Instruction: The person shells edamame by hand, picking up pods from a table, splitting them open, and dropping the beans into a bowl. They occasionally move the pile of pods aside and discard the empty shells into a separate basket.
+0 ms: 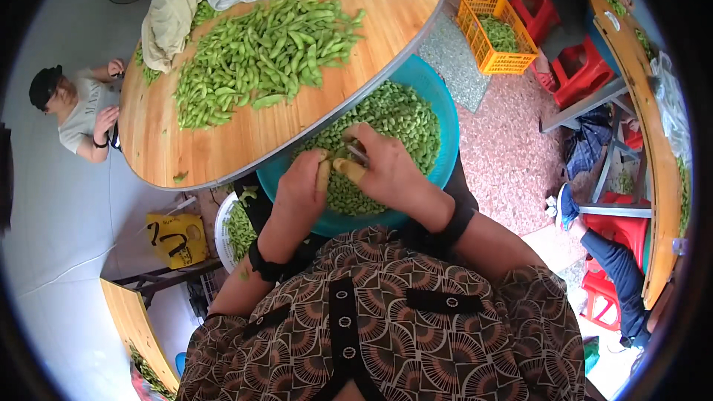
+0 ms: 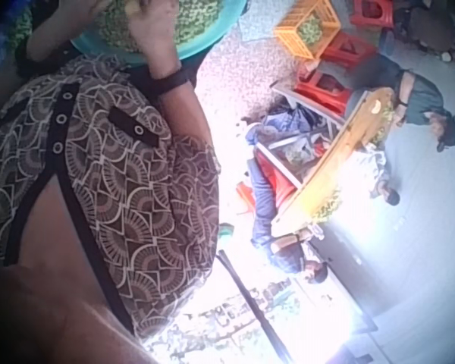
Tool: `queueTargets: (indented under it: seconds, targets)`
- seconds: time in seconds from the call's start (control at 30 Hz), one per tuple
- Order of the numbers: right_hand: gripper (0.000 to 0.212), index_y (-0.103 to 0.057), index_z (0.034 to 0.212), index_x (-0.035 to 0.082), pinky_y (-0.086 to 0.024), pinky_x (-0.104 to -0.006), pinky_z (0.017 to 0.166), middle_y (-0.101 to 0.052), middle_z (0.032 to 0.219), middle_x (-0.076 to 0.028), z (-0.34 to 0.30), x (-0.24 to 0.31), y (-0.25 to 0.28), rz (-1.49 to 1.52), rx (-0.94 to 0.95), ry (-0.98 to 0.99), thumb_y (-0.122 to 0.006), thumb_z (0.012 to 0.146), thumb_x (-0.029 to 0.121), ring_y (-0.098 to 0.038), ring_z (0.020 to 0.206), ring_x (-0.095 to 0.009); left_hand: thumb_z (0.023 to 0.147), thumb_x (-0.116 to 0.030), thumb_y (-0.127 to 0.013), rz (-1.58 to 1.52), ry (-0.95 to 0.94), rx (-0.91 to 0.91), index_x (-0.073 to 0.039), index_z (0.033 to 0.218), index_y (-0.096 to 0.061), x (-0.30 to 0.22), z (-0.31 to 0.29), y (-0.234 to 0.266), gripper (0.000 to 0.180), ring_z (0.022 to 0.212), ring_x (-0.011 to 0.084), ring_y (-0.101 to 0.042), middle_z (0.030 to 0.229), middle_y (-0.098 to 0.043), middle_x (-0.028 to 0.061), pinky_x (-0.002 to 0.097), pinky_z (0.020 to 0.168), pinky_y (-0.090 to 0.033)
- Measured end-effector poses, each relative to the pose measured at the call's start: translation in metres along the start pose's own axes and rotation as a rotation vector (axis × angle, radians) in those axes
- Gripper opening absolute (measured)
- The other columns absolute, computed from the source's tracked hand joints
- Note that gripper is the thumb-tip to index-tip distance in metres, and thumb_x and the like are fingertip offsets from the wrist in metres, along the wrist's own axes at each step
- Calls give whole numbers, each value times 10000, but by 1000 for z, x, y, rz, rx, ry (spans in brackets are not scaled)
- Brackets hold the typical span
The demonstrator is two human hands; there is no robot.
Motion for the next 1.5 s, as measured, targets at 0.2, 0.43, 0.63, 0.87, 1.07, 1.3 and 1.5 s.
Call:
queueTargets:
  seconds: [0.2, 0.43, 0.63, 0.87, 1.07, 1.3, 1.5]
  targets:
    - [286, -526, 1018, 13, -507, -459, 673, -572, 885, -186, -4, -4, -16, -153, 7, 145, -631, 758, 70, -601, 804, -393, 892, -12, -537, -54, 67, 96, -10, 1049, -526, -9, -7, 5, 157, 834, 442, -562, 933, -562, 221, 466, 697, -471]
    - [288, -533, 1009, 28, -500, -472, 656, -572, 893, -192, 1, -19, -34, -158, -1, 123, -597, 729, 45, -590, 770, -413, 873, -19, -570, -49, 55, 91, -17, 1008, -524, -13, -6, 6, 143, 791, 437, -554, 910, -558, 215, 464, 669, -469]
    - [140, -574, 919, 21, -453, -345, 580, -547, 727, -123, -4, -8, -15, 161, 120, -184, -593, 781, 32, -545, 614, -191, 868, -26, -665, -371, 361, 42, -22, 1125, -559, -18, 7, 20, 279, 815, 119, -626, 956, -635, 57, 251, 704, -505]
    - [183, -591, 975, 23, -452, -310, 606, -545, 711, -107, -6, 10, -17, 410, 87, -351, -651, 807, 62, -537, 648, -159, 847, -19, -665, -513, 214, -181, 19, 978, -588, 1, 1, 5, 156, 666, 115, -564, 816, -588, 85, 250, 603, -473]
    - [256, -588, 1030, 34, -489, -353, 639, -606, 870, -147, -5, 19, -15, 133, -121, -23, -680, 793, 59, -609, 722, -301, 837, -4, -626, -147, 220, -15, 5, 976, -597, -8, -1, 25, 142, 726, 213, -624, 828, -618, 130, 293, 667, -492]
    - [268, -602, 1038, 21, -498, -355, 634, -618, 860, -146, -4, 27, -5, -2, -20, 186, -692, 788, 56, -626, 735, -315, 849, -19, -578, -65, 22, 105, -2, 1011, -542, -18, -3, 38, 167, 801, 414, -583, 880, -580, 197, 402, 671, -484]
    - [174, -634, 991, 23, -460, -272, 552, -604, 736, -48, 1, 30, 5, 482, 384, -303, -678, 828, 65, -558, 584, -93, 862, -53, -582, -199, 80, 212, -19, 961, -536, -25, -18, 50, 114, 758, 402, -569, 844, -563, 179, 426, 642, -467]
Point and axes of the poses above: each hand's wrist, its own z-axis towards the middle knuckle, its own y-axis out of the back of the hand, x = y × z, the point moved 1 cm from there along z, towards the middle knuckle
